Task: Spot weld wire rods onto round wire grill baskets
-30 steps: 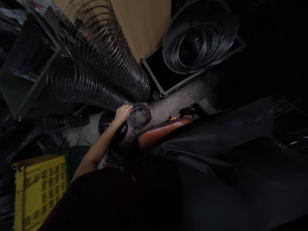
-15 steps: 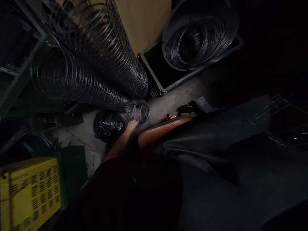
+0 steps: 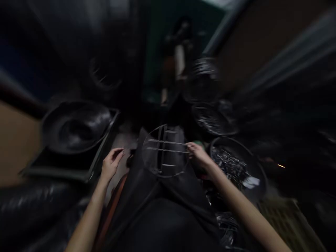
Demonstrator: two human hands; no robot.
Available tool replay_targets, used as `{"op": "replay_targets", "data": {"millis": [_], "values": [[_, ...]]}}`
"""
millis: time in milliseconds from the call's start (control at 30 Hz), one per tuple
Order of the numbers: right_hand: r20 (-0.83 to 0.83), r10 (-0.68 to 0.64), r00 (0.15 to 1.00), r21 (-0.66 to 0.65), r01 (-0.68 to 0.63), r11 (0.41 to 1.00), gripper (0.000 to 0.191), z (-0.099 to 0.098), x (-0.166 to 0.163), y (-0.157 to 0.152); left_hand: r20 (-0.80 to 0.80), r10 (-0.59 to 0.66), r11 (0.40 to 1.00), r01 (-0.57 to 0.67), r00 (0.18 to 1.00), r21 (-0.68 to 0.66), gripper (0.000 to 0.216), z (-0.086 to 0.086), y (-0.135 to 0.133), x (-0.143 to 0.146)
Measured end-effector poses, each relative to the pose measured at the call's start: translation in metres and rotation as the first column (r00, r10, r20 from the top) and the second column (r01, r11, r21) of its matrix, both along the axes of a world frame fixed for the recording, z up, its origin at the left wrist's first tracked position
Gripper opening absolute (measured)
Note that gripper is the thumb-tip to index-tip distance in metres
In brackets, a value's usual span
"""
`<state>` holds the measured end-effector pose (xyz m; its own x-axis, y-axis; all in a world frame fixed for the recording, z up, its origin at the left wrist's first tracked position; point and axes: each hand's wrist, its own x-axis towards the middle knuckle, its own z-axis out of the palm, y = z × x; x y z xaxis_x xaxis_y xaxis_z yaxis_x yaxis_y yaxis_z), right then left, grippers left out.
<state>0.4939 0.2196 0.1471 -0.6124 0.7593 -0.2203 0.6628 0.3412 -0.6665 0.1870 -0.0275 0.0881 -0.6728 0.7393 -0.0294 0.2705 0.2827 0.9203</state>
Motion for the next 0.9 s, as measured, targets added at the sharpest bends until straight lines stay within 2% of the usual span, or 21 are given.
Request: {"op": "replay_targets", "data": {"millis": [67, 133, 200, 233, 267, 300, 367, 400, 467, 533, 600, 733, 900], "values": [[-0.014, -0.071, 0.997, 0.054, 0.071, 0.996, 0.022, 0.01, 0.016, 0.023, 0.136, -0.095, 0.985, 0.073, 0.986, 0.157, 0.044, 0.034, 0.069, 0.012], [-0.048, -0.082, 0.995, 0.107, 0.087, 0.99, 0.016, 0.021, 0.016, 0.046, 0.172, -0.237, 0.963, 0.207, 0.956, 0.173, 0.045, 0.057, 0.113, 0.036], [-0.104, -0.066, 0.992, 0.224, 0.088, 0.97, 0.017, 0.045, 0.008, 0.08, 0.167, -0.331, 0.942, 0.315, 0.929, 0.115, 0.044, 0.064, 0.137, 0.06], [-0.139, -0.058, 0.989, 0.327, 0.101, 0.94, 0.017, 0.063, 0.003, 0.103, 0.154, -0.339, 0.941, 0.331, 0.928, 0.075, 0.044, 0.063, 0.143, 0.07], [-0.169, -0.049, 0.984, 0.455, 0.122, 0.882, 0.019, 0.084, -0.002, 0.128, 0.132, -0.315, 0.949, 0.313, 0.94, 0.041, 0.043, 0.06, 0.147, 0.078], [-0.198, -0.049, 0.979, 0.601, 0.161, 0.783, 0.021, 0.108, -0.008, 0.156, 0.104, -0.272, 0.962, 0.271, 0.957, 0.02, 0.041, 0.057, 0.15, 0.082], [-0.196, -0.109, 0.975, 0.777, 0.222, 0.588, 0.021, 0.152, -0.022, 0.21, 0.062, -0.178, 0.984, 0.176, 0.982, 0.03, 0.039, 0.05, 0.153, 0.085], [-0.156, -0.169, 0.973, 0.821, 0.223, 0.526, 0.02, 0.17, -0.03, 0.234, 0.055, -0.149, 0.988, 0.146, 0.987, 0.051, 0.039, 0.047, 0.154, 0.084], [-0.031, -0.258, 0.966, 0.867, 0.154, 0.474, 0.024, 0.191, -0.046, 0.27, 0.061, -0.133, 0.987, 0.127, 0.989, 0.093, 0.041, 0.046, 0.156, 0.08], [0.096, -0.288, 0.953, 0.882, 0.053, 0.469, 0.027, 0.195, -0.059, 0.289, 0.074, -0.146, 0.984, 0.138, 0.986, 0.109, 0.043, 0.047, 0.156, 0.074], [0.163, -0.292, 0.942, 0.888, -0.011, 0.46, 0.028, 0.188, -0.067, 0.296, 0.081, -0.158, 0.983, 0.149, 0.984, 0.106, 0.043, 0.049, 0.156, 0.069], [0.133, -0.31, 0.942, 0.887, 0.026, 0.46, 0.03, 0.175, -0.072, 0.298, 0.078, -0.177, 0.981, 0.17, 0.981, 0.091, 0.04, 0.051, 0.154, 0.064], [0.087, -0.258, 0.962, 0.837, 0.07, 0.543, 0.028, 0.178, -0.069, 0.309, 0.095, -0.201, 0.977, 0.192, 0.975, 0.09, 0.04, 0.054, 0.157, 0.064]]}}
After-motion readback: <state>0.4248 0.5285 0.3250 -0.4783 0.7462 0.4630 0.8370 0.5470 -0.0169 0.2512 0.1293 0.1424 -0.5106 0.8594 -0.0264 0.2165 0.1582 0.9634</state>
